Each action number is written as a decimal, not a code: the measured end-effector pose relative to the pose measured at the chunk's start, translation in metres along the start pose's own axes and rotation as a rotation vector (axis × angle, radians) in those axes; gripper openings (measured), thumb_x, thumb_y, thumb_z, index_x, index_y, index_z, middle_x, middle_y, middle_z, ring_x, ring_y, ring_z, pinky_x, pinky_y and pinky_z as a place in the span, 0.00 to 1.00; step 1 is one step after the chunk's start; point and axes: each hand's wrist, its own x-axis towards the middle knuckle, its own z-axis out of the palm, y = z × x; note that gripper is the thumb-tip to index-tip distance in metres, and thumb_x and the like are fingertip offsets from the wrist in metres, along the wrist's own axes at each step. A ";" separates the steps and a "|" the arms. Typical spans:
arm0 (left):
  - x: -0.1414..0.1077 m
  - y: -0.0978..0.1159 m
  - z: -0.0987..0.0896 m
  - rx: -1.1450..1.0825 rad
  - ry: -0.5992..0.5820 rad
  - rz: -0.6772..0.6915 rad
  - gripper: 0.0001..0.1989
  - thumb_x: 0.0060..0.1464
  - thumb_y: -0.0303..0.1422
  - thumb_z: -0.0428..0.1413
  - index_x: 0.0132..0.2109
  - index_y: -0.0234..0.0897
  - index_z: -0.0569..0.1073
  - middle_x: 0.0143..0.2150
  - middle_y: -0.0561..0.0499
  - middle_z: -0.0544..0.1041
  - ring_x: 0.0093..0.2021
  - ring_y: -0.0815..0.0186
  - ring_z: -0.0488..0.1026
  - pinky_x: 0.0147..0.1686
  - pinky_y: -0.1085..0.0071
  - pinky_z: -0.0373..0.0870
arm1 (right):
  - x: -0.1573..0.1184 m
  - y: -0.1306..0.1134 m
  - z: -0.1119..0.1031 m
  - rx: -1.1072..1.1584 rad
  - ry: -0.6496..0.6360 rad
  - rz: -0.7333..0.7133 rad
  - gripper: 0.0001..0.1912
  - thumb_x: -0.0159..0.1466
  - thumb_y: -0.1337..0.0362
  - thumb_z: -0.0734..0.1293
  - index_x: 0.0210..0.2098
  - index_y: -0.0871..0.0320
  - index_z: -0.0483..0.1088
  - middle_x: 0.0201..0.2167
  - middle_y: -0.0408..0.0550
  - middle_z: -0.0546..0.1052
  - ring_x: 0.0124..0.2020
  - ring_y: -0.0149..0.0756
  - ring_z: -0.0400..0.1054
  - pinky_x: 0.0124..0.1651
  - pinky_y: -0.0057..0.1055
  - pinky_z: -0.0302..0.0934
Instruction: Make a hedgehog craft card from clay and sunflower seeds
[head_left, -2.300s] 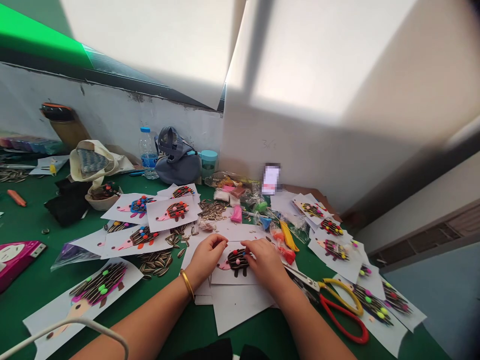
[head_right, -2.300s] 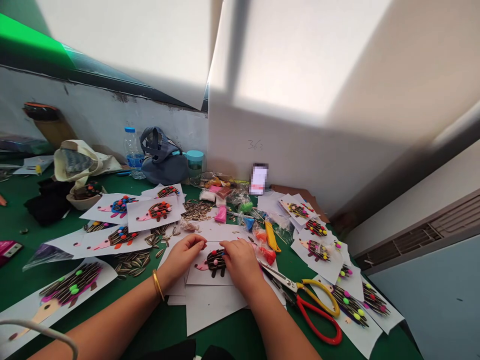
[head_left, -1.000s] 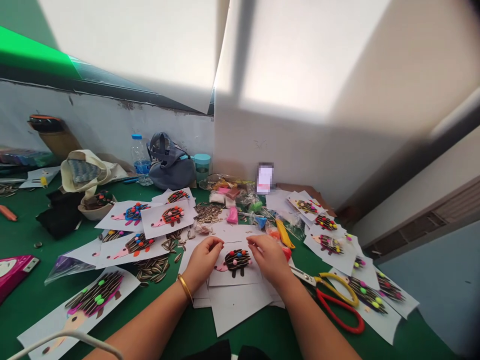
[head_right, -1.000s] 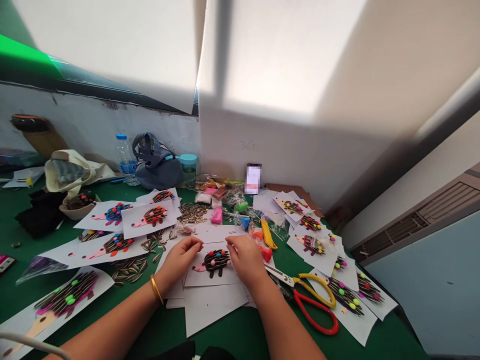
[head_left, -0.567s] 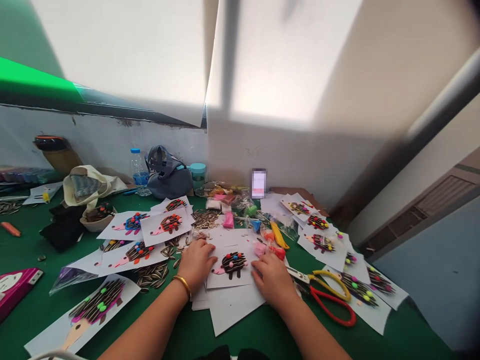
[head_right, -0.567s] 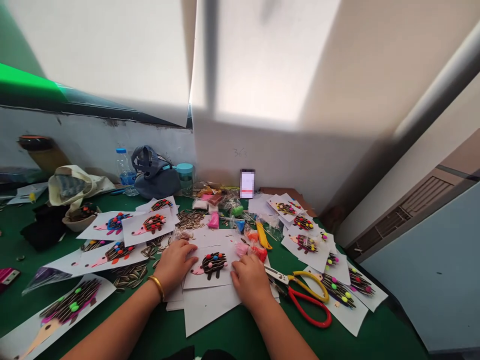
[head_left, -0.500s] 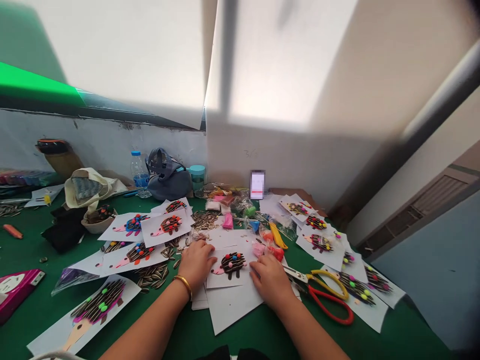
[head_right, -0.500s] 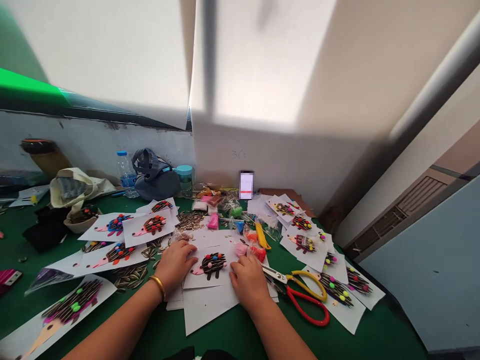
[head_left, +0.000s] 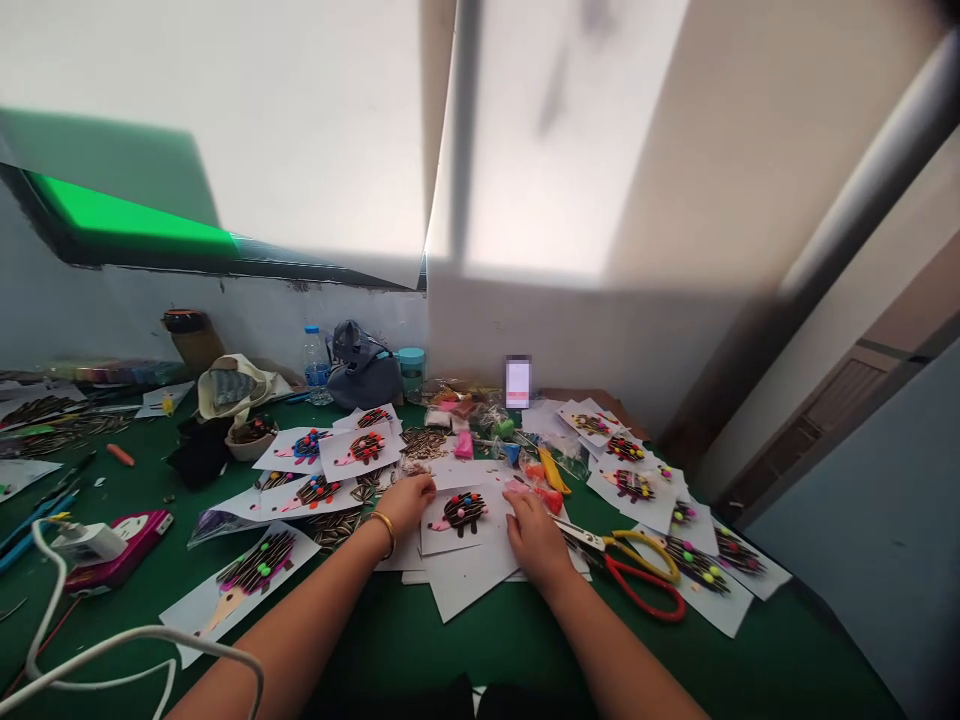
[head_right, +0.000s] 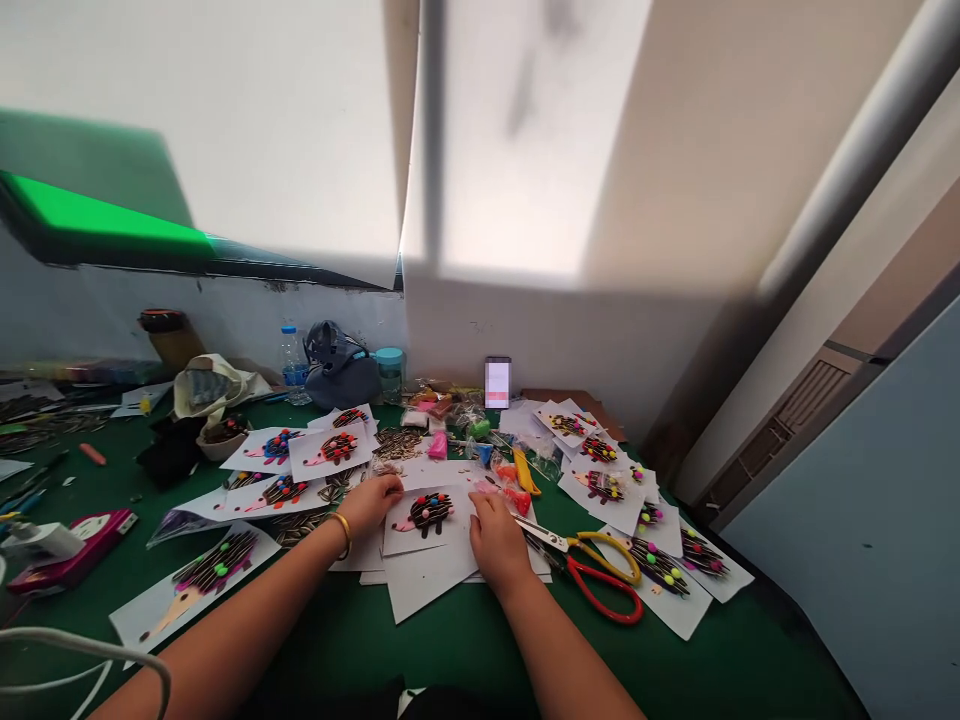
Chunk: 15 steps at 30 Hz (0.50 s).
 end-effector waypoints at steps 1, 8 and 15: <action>0.001 -0.003 -0.002 -0.030 -0.004 -0.011 0.06 0.51 0.33 0.55 0.33 0.40 0.76 0.31 0.49 0.77 0.34 0.61 0.72 0.34 0.70 0.62 | 0.000 0.002 0.001 0.032 0.019 -0.001 0.21 0.64 0.70 0.58 0.56 0.59 0.67 0.50 0.57 0.72 0.52 0.43 0.67 0.54 0.41 0.64; 0.007 -0.017 -0.009 -0.270 -0.036 -0.101 0.06 0.48 0.35 0.57 0.31 0.36 0.75 0.24 0.54 0.73 0.23 0.68 0.69 0.29 0.72 0.64 | 0.003 0.008 0.007 0.331 0.054 0.097 0.23 0.66 0.55 0.58 0.55 0.59 0.69 0.51 0.57 0.73 0.52 0.46 0.68 0.55 0.43 0.64; -0.003 -0.004 -0.013 -0.522 -0.043 -0.110 0.15 0.45 0.44 0.60 0.30 0.35 0.74 0.23 0.56 0.69 0.22 0.72 0.64 0.24 0.75 0.61 | 0.012 -0.001 0.014 0.784 -0.147 0.371 0.27 0.57 0.45 0.66 0.46 0.59 0.72 0.32 0.47 0.76 0.29 0.38 0.71 0.33 0.34 0.68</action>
